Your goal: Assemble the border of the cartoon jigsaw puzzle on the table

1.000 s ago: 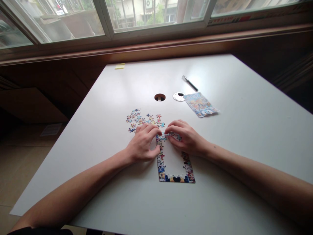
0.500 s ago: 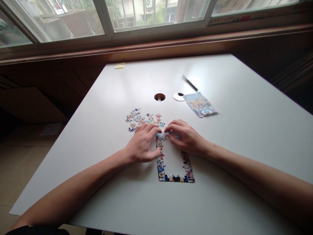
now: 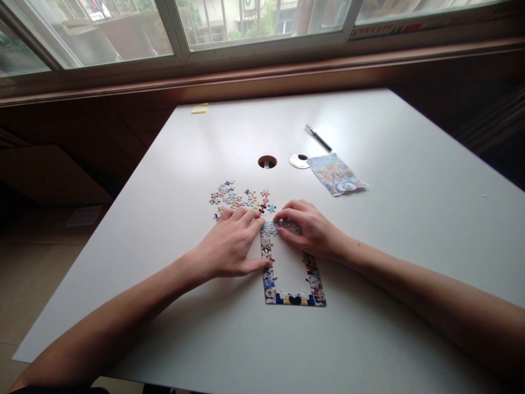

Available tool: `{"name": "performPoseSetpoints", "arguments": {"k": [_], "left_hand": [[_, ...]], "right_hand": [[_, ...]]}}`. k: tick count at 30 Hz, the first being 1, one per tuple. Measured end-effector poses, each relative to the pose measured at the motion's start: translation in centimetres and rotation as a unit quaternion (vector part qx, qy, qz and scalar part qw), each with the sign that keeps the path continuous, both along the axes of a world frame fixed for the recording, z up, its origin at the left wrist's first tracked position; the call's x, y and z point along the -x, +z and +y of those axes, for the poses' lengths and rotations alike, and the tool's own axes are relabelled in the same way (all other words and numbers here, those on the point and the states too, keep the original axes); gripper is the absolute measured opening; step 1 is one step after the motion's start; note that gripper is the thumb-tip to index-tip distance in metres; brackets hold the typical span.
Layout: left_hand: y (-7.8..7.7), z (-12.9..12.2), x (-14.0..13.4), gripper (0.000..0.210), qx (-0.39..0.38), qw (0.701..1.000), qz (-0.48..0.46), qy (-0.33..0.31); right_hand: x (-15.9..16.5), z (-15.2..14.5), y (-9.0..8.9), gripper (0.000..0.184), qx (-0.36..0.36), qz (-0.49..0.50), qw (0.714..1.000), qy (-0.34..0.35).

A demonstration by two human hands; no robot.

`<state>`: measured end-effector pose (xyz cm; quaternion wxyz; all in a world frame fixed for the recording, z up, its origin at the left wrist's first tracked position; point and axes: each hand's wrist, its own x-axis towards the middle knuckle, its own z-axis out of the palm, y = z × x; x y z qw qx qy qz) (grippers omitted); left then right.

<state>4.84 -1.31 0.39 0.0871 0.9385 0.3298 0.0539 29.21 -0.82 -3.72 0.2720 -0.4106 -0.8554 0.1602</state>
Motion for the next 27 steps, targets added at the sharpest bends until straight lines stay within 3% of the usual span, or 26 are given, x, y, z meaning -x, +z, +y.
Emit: {"name": "performPoseSetpoints", "arguments": {"k": [27], "left_hand": [[0.43,-0.89,-0.38,0.066,-0.015,0.999,0.042,0.010]], "right_hand": [[0.22,0.23,-0.32,0.013,0.002,0.015,1.000,-0.005]]}}
